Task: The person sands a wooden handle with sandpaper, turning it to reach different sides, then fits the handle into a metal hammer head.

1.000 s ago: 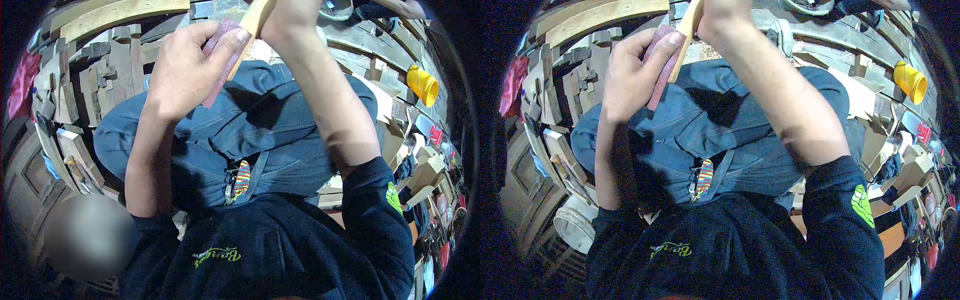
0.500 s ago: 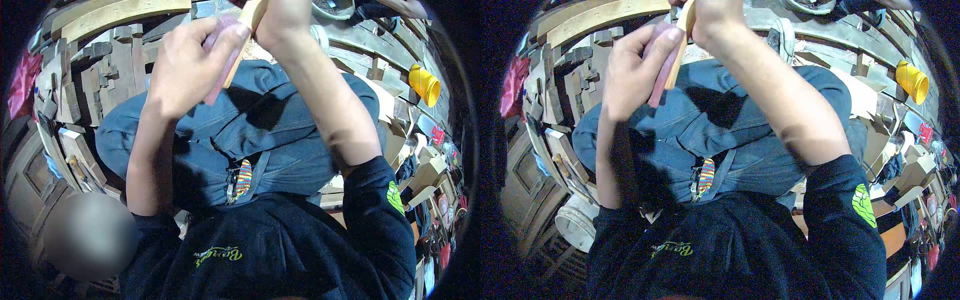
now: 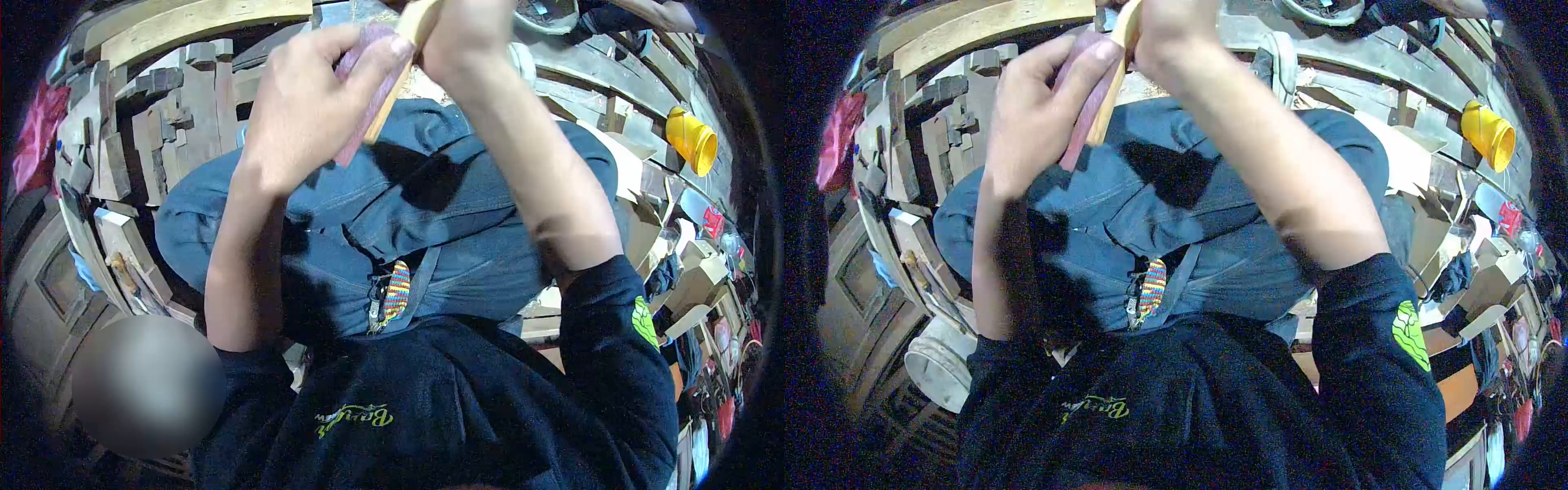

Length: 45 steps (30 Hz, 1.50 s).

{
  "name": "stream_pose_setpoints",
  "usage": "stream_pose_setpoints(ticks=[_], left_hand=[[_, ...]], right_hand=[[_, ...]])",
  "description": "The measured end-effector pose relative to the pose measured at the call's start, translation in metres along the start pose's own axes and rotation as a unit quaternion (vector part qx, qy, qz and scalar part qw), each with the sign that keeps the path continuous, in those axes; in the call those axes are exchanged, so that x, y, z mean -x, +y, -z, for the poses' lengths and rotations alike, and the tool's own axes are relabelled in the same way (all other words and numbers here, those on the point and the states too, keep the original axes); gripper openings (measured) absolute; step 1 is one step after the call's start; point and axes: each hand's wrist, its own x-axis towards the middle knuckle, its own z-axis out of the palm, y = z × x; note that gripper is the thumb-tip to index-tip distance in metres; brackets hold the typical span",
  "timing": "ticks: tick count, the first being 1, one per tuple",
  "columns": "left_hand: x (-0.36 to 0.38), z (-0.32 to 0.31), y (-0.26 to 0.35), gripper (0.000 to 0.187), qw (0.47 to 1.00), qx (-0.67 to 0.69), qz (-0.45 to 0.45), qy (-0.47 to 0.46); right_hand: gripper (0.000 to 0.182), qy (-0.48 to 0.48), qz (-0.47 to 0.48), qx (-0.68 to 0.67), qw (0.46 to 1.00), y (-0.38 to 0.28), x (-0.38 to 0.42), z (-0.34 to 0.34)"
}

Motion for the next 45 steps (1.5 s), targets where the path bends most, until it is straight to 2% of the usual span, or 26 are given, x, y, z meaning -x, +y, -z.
stream_pose_setpoints(ticks=[1,3,5,7,9,10,11,12,15,17,18,19,21,23,25,28,35,39,41,43,45], left_hand=[[0.001,0.001,0.001,0.046,1.000,-0.002,0.001,-0.001],[0.003,0.002,0.003,0.046,1.000,0.015,0.012,-0.004],[0.004,0.005,-0.004,0.046,1.000,-0.011,-0.011,-0.022],[0.004,0.005,0.000,0.047,0.999,-0.012,-0.005,-0.050],[0.002,0.003,0.004,0.047,0.999,0.000,0.029,-0.044],[0.001,0.003,0.002,0.046,1.000,0.004,0.014,-0.026],[0.000,0.003,0.002,0.046,1.000,0.009,-0.002,-0.008],[0.003,0.007,0.011,0.045,0.997,0.018,0.053,-0.043],[0.004,0.009,0.004,0.046,0.998,-0.011,0.019,-0.062],[0.002,0.004,0.001,0.046,0.998,-0.010,0.014,-0.057],[0.001,0.003,0.000,0.047,0.999,-0.003,0.004,-0.036],[-0.001,0.002,0.000,0.047,1.000,0.004,-0.008,-0.014],[0.000,0.004,-0.005,0.048,0.999,0.035,0.006,-0.019],[0.005,0.009,-0.003,0.049,0.995,0.009,0.048,-0.083],[0.004,0.005,-0.002,0.048,0.997,0.031,0.027,-0.065],[-0.002,0.001,-0.003,0.047,1.000,0.013,-0.001,-0.014],[0.005,0.004,0.003,0.043,0.998,0.031,0.037,-0.047],[0.002,0.002,0.000,0.045,0.999,0.039,0.030,-0.022],[0.005,0.004,0.000,0.046,0.998,0.043,0.033,-0.031],[0.007,0.007,0.000,0.046,0.998,0.003,0.013,-0.055],[0.003,0.002,0.000,0.045,0.998,0.013,0.016,-0.055]], right_hand=[[0.041,-0.034,-0.028,-0.012,0.999,0.006,0.004,0.001],[0.041,0.015,-0.042,-0.013,0.999,0.000,0.001,-0.004],[0.041,-0.020,0.026,0.004,0.999,-0.008,-0.010,0.006],[0.040,-0.021,0.034,0.003,0.999,-0.013,-0.007,0.004],[0.040,-0.007,0.006,0.002,1.000,-0.002,0.001,0.000],[0.040,-0.001,-0.048,-0.026,0.999,0.003,0.003,0.000],[0.040,0.000,-0.048,-0.029,0.998,0.003,0.002,0.001],[0.040,-0.010,-0.022,-0.013,1.000,0.000,0.001,0.001],[0.039,-0.030,0.011,-0.020,0.999,-0.014,-0.006,0.000],[0.039,-0.009,0.029,0.011,0.999,-0.010,-0.001,-0.002],[0.039,-0.021,-0.011,-0.004,1.000,-0.005,0.002,-0.002],[0.040,-0.039,-0.009,0.004,0.999,0.002,0.004,-0.002],[0.040,0.002,-0.024,0.002,1.000,-0.001,0.004,-0.006],[0.039,-0.021,0.014,-0.007,1.000,-0.009,-0.004,0.000],[0.038,-0.056,0.030,-0.013,0.998,-0.015,-0.007,0.003],[0.040,-0.023,0.000,-0.008,1.000,-0.004,0.003,-0.004],[0.040,-0.015,0.024,-0.007,1.000,-0.018,-0.008,0.001],[0.039,-0.039,-0.024,-0.019,0.999,-0.004,-0.001,-0.001],[0.039,-0.024,0.019,0.011,0.999,-0.009,-0.004,-0.001],[0.039,-0.051,0.019,-0.017,0.998,-0.015,-0.009,0.002],[0.040,-0.011,0.022,0.012,1.000,-0.007,-0.004,-0.001]])
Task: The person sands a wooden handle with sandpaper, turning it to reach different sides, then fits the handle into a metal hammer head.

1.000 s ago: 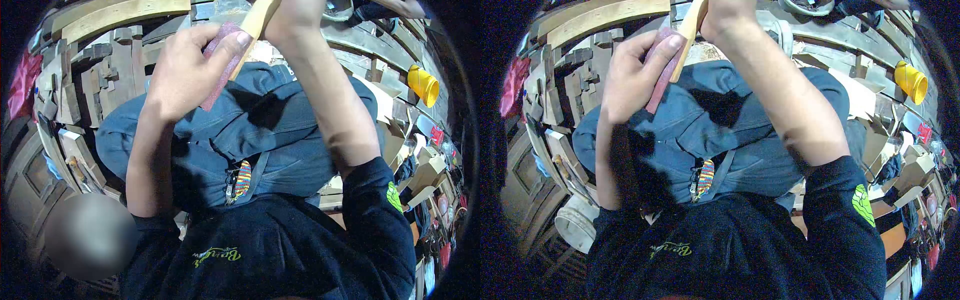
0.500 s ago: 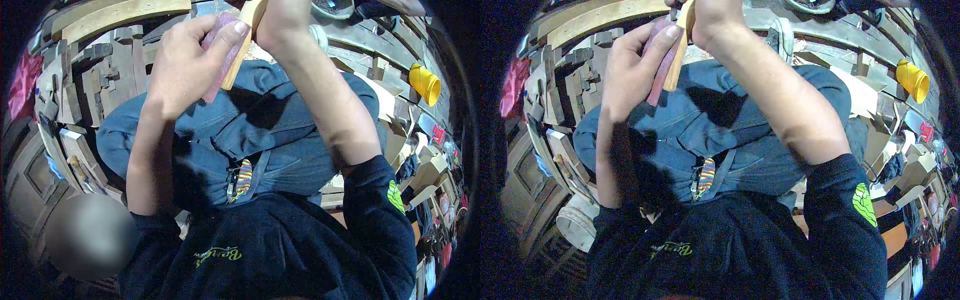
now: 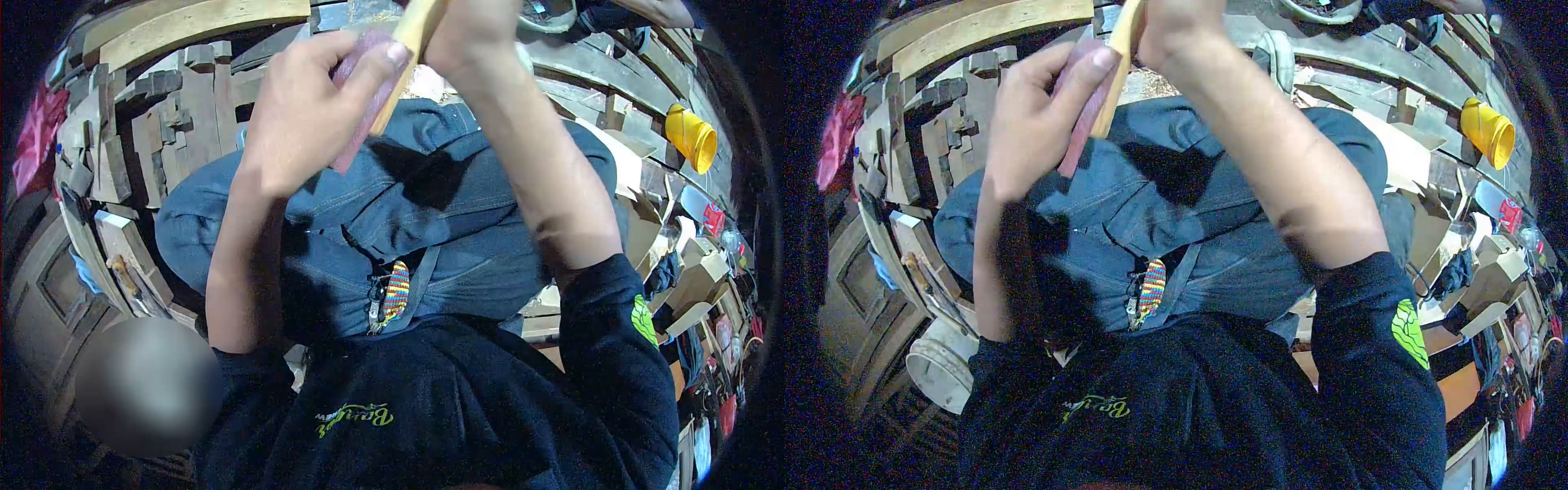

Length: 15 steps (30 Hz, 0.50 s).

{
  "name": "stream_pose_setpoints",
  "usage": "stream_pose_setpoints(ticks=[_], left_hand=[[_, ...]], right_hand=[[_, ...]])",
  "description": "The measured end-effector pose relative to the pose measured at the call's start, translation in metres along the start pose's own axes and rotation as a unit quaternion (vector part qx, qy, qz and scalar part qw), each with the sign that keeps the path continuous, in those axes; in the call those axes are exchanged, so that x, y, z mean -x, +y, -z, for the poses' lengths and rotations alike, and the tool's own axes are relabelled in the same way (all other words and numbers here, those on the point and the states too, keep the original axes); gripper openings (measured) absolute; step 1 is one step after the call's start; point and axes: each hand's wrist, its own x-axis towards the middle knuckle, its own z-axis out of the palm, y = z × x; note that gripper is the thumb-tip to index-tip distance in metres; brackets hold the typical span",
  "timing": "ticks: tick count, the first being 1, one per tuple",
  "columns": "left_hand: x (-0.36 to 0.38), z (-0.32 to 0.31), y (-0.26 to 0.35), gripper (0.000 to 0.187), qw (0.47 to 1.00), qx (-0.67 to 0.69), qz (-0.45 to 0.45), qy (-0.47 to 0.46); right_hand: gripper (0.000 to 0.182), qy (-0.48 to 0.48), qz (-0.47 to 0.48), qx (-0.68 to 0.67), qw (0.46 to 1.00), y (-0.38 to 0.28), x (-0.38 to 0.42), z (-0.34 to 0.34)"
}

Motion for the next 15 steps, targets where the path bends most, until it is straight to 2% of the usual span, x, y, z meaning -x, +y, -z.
stream_pose_setpoints(ticks=[2,4,6,7,8,10,11,14,15], left_hand=[[-0.006,-0.004,-0.006,0.046,0.997,0.023,-0.039,0.056],[-0.002,0.000,-0.003,0.047,0.998,0.023,-0.026,0.052],[0.004,0.004,-0.003,0.046,0.999,0.012,0.022,-0.025],[0.005,0.001,-0.002,0.046,1.000,0.024,0.010,-0.004],[0.003,-0.001,0.000,0.046,1.000,0.025,0.010,-0.005],[-0.001,0.000,0.005,0.047,0.999,0.011,0.025,0.019],[-0.004,-0.002,-0.001,0.049,0.999,0.013,-0.021,0.042],[0.001,0.002,-0.001,0.048,1.000,0.016,0.013,0.004],[0.003,0.004,-0.003,0.048,1.000,0.002,0.011,-0.016]], right_hand=[[0.039,-0.026,-0.062,-0.013,0.998,0.011,0.008,0.000],[0.039,0.018,-0.052,-0.008,0.998,0.007,0.006,-0.004],[0.039,-0.002,-0.009,-0.013,1.000,-0.002,-0.005,0.003],[0.040,-0.055,0.002,-0.012,0.998,-0.006,-0.008,0.006],[0.040,-0.054,0.002,-0.011,0.998,-0.003,-0.008,0.010],[0.040,-0.002,-0.020,0.003,1.000,0.002,0.004,-0.004],[0.041,0.003,-0.074,-0.016,0.997,0.006,0.006,-0.002],[0.040,-0.016,-0.031,-0.002,0.999,0.005,0.001,0.001],[0.040,0.009,-0.030,-0.007,0.999,-0.005,0.000,-0.002]])
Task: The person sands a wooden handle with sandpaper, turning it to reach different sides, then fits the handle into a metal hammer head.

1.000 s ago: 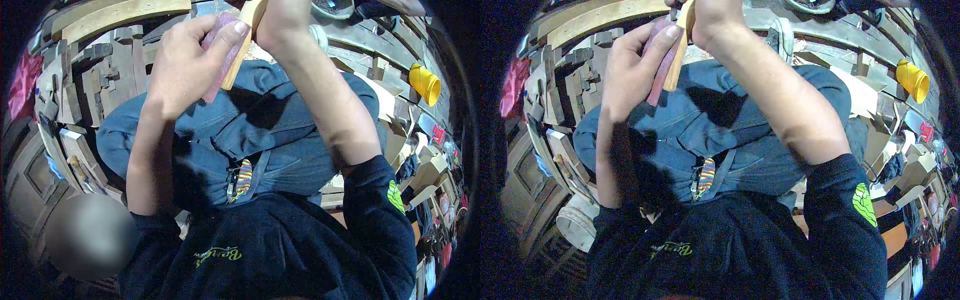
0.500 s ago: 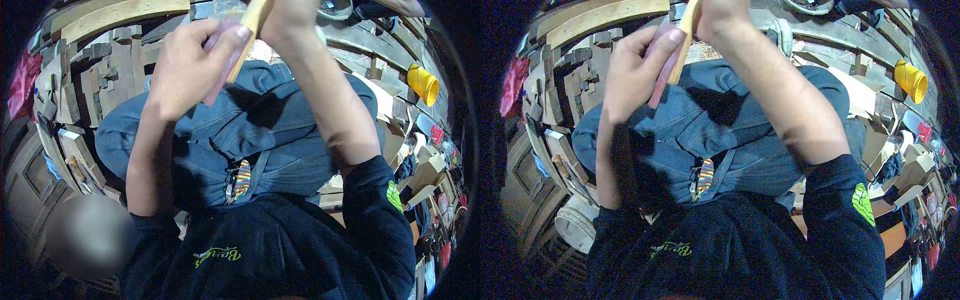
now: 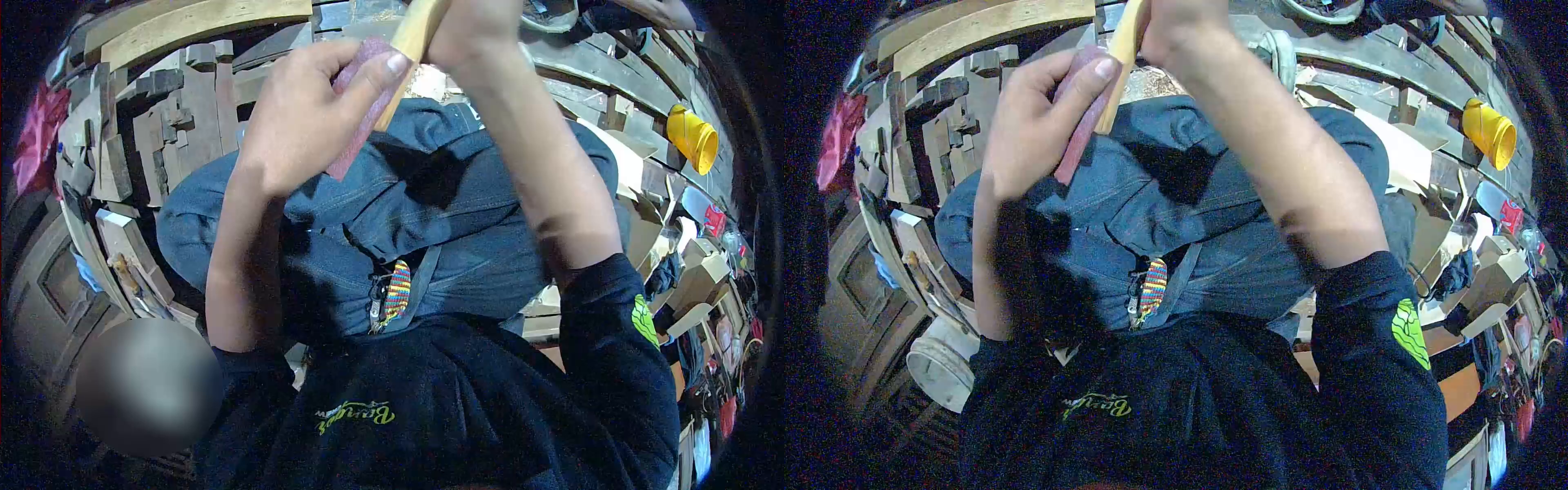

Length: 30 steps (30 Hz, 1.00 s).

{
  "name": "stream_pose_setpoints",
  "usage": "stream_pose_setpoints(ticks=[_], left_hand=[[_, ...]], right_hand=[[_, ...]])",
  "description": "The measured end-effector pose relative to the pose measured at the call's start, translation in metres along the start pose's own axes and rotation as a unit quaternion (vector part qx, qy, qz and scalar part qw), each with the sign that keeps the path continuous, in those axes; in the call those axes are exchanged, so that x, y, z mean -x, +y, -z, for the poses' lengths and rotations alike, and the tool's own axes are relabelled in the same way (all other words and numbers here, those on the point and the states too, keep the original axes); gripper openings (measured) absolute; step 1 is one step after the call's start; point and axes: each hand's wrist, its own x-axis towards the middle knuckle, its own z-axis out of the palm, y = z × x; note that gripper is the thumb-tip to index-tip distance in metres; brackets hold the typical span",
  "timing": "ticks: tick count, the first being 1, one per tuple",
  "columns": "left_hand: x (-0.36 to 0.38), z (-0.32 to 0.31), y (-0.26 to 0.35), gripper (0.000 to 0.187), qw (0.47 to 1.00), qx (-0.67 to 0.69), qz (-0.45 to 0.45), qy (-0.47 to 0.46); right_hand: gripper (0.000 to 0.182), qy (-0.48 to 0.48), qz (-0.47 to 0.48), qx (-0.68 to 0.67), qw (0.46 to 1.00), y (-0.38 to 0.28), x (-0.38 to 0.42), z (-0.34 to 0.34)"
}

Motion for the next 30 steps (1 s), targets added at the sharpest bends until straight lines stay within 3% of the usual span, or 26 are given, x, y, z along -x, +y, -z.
stream_pose_setpoints(ticks=[4,7,13,15,19,23,24,30], left_hand=[[-0.002,-0.005,0.004,0.048,0.998,-0.021,-0.024,0.052],[-0.003,-0.002,0.006,0.047,0.999,-0.006,-0.014,0.052],[-0.002,-0.003,-0.002,0.050,1.000,-0.001,-0.011,-0.003],[-0.007,-0.005,0.000,0.051,0.998,0.013,-0.023,0.060],[0.002,0.001,0.004,0.051,1.000,0.004,0.005,0.009],[-0.004,-0.003,0.003,0.048,0.998,0.053,0.015,0.037],[-0.009,-0.004,-0.001,0.045,0.996,0.023,-0.041,0.070],[-0.001,0.002,0.004,0.045,1.000,0.005,0.001,0.007]], right_hand=[[0.039,-0.023,0.026,0.000,0.999,-0.002,-0.001,0.003],[0.039,-0.027,-0.020,-0.025,0.999,0.009,0.001,0.000],[0.040,-0.045,0.033,-0.016,0.998,0.002,-0.003,0.004],[0.040,-0.035,-0.027,-0.017,0.999,0.011,0.006,0.000],[0.039,-0.048,0.004,-0.035,0.998,0.001,-0.002,0.006],[0.040,-0.048,-0.004,-0.050,0.998,0.005,0.002,0.003],[0.040,-0.059,-0.028,-0.052,0.997,0.010,0.005,0.003],[0.041,-0.081,-0.008,-0.072,0.994,-0.003,-0.004,0.006]])
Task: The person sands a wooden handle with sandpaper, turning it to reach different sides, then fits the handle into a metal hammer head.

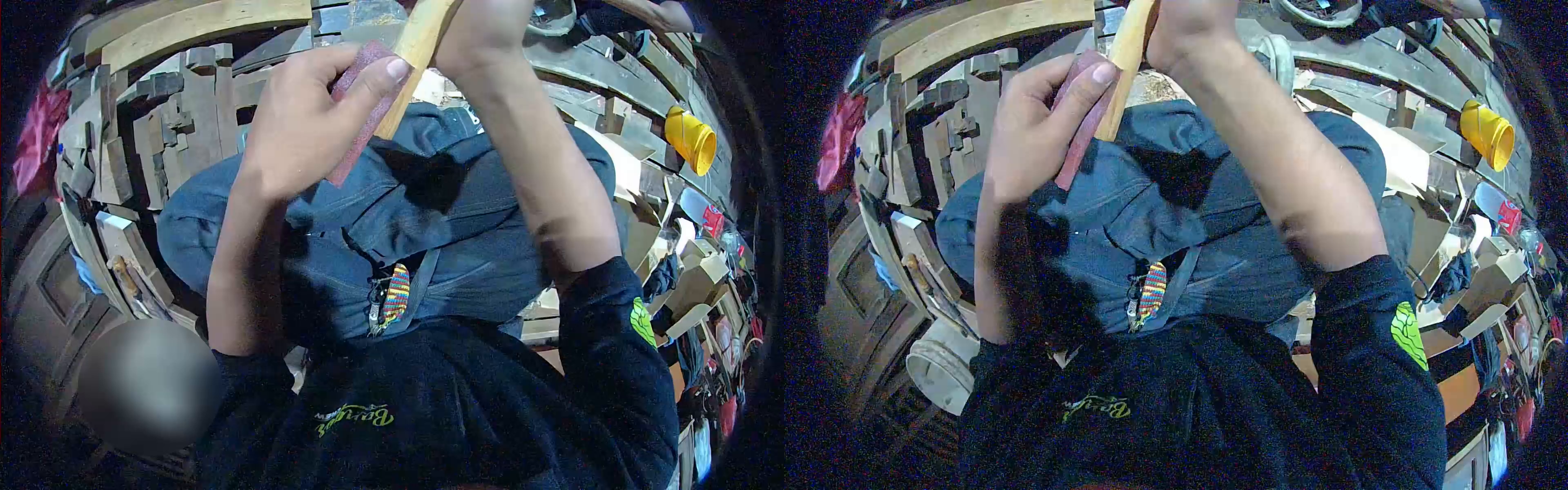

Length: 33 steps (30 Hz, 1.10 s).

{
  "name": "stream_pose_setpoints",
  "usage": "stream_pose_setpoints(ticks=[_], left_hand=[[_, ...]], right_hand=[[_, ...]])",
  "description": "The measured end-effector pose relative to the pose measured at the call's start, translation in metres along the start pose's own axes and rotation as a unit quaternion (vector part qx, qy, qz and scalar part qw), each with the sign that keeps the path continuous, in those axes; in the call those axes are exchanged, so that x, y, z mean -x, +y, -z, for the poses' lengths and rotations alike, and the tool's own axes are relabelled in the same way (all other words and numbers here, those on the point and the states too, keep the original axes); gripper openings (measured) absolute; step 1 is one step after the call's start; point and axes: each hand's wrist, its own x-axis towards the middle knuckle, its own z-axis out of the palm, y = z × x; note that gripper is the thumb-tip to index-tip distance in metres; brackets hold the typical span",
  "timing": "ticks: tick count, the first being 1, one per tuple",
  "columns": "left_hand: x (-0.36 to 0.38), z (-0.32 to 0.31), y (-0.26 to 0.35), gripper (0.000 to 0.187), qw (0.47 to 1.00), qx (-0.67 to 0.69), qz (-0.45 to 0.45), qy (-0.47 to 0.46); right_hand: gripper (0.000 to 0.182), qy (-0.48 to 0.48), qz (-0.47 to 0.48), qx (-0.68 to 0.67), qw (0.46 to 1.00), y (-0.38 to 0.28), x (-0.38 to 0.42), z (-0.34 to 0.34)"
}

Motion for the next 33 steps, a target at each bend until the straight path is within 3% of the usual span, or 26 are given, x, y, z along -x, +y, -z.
stream_pose_setpoints(ticks=[3,4,6,8,12,15,16,17,22,27,33], left_hand=[[-0.006,-0.008,-0.002,0.046,0.998,0.052,-0.012,0.044],[-0.006,-0.008,-0.005,0.046,0.997,0.057,-0.023,0.049],[-0.004,-0.005,-0.004,0.046,0.996,0.061,-0.037,0.054],[0.003,0.000,0.000,0.046,1.000,0.021,0.001,-0.007],[-0.006,-0.009,-0.006,0.045,0.997,0.037,-0.030,0.064],[-0.003,-0.007,-0.006,0.046,0.997,0.063,-0.016,0.052],[0.000,-0.004,-0.004,0.048,0.998,0.014,-0.038,0.045],[0.003,-0.001,-0.001,0.050,0.999,0.041,0.003,0.009],[-0.007,-0.004,-0.005,0.049,0.997,0.045,-0.020,0.052],[-0.001,-0.005,-0.002,0.047,0.997,0.052,-0.022,0.046],[-0.007,-0.004,-0.007,0.044,0.997,0.044,-0.030,0.057]], right_hand=[[0.041,0.024,0.002,0.029,0.999,0.012,0.008,-0.007],[0.041,0.011,-0.058,-0.008,0.998,0.014,0.008,-0.002],[0.041,0.014,-0.034,0.007,0.999,0.010,0.005,-0.003],[0.041,-0.018,-0.018,-0.024,0.999,0.002,-0.002,0.005],[0.039,-0.007,-0.008,0.007,1.000,0.012,0.008,-0.003],[0.040,-0.029,-0.061,-0.055,0.996,0.014,0.005,0.001],[0.041,-0.031,-0.046,-0.040,0.998,0.010,0.001,0.004],[0.041,-0.032,-0.032,-0.024,0.999,0.007,-0.001,0.006],[0.041,-0.014,-0.071,-0.053,0.996,0.017,0.011,-0.006],[0.040,0.000,-0.032,-0.012,0.999,0.005,0.002,0.000],[0.040,0.001,-0.069,-0.040,0.997,0.017,0.012,-0.008]])
